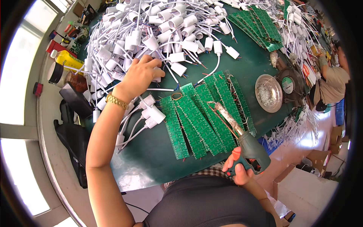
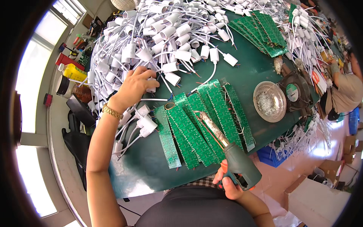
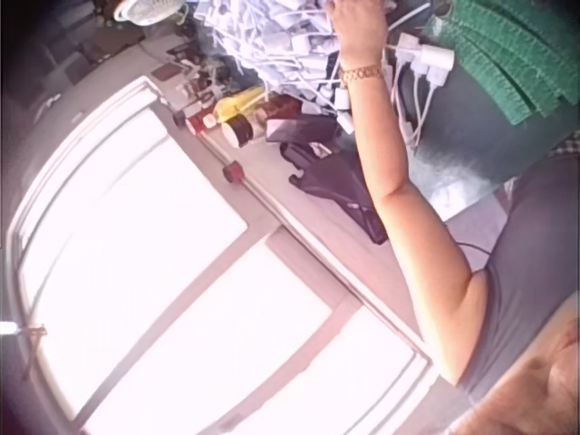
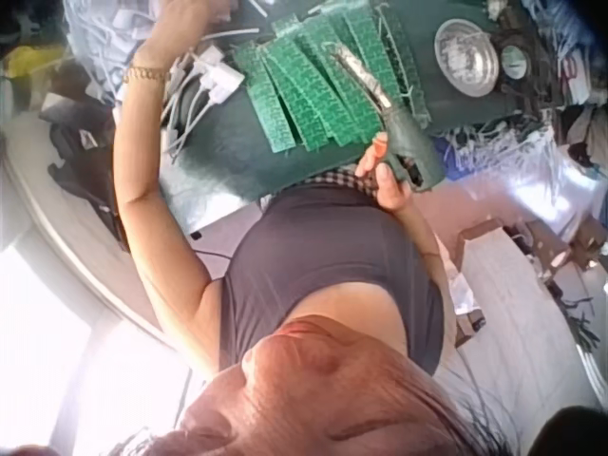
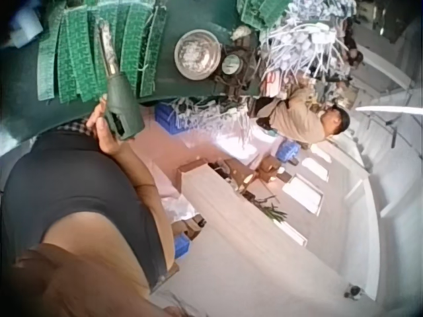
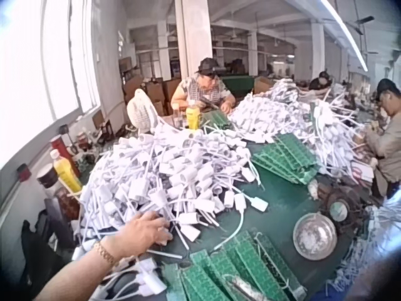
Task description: The person arranges circuit boards on the table, then solders wires from white component assemblies onto the circuit boards using a soldering iron.
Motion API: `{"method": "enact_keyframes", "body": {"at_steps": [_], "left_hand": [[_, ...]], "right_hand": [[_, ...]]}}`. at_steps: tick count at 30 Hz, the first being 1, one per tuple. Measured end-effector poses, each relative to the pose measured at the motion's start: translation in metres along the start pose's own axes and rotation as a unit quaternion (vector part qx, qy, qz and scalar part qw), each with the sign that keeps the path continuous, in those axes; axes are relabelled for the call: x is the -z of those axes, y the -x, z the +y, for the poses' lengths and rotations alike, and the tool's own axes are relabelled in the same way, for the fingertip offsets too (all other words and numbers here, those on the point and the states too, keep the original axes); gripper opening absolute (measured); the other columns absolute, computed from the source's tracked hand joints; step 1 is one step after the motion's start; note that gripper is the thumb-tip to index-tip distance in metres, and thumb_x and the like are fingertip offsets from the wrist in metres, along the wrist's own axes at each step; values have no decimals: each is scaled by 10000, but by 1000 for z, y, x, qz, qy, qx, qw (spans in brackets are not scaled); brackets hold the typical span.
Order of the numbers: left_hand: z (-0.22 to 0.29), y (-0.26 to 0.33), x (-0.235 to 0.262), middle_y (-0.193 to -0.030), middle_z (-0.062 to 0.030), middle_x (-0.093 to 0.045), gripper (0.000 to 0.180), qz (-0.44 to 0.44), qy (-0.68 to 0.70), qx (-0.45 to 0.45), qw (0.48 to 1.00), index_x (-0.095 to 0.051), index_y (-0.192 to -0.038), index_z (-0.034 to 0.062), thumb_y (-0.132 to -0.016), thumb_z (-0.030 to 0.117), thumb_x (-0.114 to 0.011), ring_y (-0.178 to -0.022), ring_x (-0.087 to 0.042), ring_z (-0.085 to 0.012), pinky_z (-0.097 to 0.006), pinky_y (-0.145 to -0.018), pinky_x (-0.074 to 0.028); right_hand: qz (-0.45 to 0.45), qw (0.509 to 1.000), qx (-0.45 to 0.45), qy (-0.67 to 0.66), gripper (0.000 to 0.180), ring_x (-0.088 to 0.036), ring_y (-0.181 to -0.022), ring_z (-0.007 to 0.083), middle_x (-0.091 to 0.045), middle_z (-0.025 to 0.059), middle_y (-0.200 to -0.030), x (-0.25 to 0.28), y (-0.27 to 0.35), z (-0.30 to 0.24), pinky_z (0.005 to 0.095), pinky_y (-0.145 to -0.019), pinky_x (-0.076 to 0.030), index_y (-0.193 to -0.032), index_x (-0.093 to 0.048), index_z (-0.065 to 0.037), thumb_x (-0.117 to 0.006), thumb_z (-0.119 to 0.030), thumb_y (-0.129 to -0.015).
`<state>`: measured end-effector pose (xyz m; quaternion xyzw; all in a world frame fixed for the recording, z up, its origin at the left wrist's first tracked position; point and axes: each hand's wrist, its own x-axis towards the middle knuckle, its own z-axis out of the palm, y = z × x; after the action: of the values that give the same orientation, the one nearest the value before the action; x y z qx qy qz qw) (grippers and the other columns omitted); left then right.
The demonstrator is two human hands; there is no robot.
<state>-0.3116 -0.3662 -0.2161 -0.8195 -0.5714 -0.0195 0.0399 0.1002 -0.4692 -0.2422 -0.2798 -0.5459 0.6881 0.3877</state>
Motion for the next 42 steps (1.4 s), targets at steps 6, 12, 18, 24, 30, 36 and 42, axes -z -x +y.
{"method": "enact_keyframes", "body": {"at_steps": [6, 12, 18, 24, 30, 36, 42], "left_hand": [[-10, 10, -5, -1230, -151, -566, 333, 296, 265, 8, 918, -565, -1217, 25, -919, 167, -604, -1159, -528, -331, -441, -989, -410], [-1, 23, 69, -1133, -140, -557, 334, 587, 631, -12, 508, -509, -1179, -17, -975, 247, -491, -958, -537, -297, -393, -883, -422], [52, 90, 146, -962, -159, -575, 202, 534, 465, 171, 685, -515, -1045, -28, -983, 163, -486, -658, -446, -129, -248, -600, -367], [143, 96, 68, -903, -78, -631, 244, 73, 293, 162, 940, -675, -1001, 92, -769, 37, -725, -739, -590, -230, -339, -670, -411], [146, 112, -7, -950, -55, -627, 275, 184, 163, 184, 952, -661, -929, 125, -684, 32, -745, -783, -569, -222, -350, -702, -372], [149, 108, -32, -978, -79, -544, 273, 256, 167, 184, 934, -658, -849, 123, -610, 22, -741, -903, -492, -285, -405, -805, -346], [150, 100, -35, -947, -73, -447, 198, 246, 195, 203, 928, -632, -745, 113, -600, 13, -721, -945, -425, -274, -428, -876, -302]], "right_hand": [[26, 999, 42, -6, 446, -561, -722, 200, -547, 130, -888, -2, -2, 5, 371, -587, -558, -1308, -412, 11, -551, -197, -939], [-11, 1000, 5, -14, 436, -578, -718, 212, -549, 133, -885, 1, -7, 1, 381, -595, -561, -1298, -412, 22, -547, -176, -934], [-47, 999, 18, 2, 444, -603, -671, 231, -552, 132, -862, -6, -15, 6, 371, -598, -556, -1304, -410, 15, -554, -181, -932], [-76, 997, 21, 1, 434, -604, -702, 208, -563, 130, -895, 0, -12, 15, 373, -607, -558, -1300, -409, 37, -538, -124, -919], [-191, 951, 36, 240, 490, -609, -781, 173, -580, 83, -955, 0, -5, 32, 330, -706, -540, -1276, -409, 31, -583, -94, -836], [-201, 966, -100, 129, 485, -620, -796, 169, -580, 57, -919, -4, 4, 42, 334, -725, -530, -1270, -413, 22, -585, -124, -841], [-175, 965, -133, 145, 617, -617, -793, 166, -581, 58, -915, -12, 4, 30, 328, -723, -536, -1396, -358, 28, -570, -126, -836]]}}
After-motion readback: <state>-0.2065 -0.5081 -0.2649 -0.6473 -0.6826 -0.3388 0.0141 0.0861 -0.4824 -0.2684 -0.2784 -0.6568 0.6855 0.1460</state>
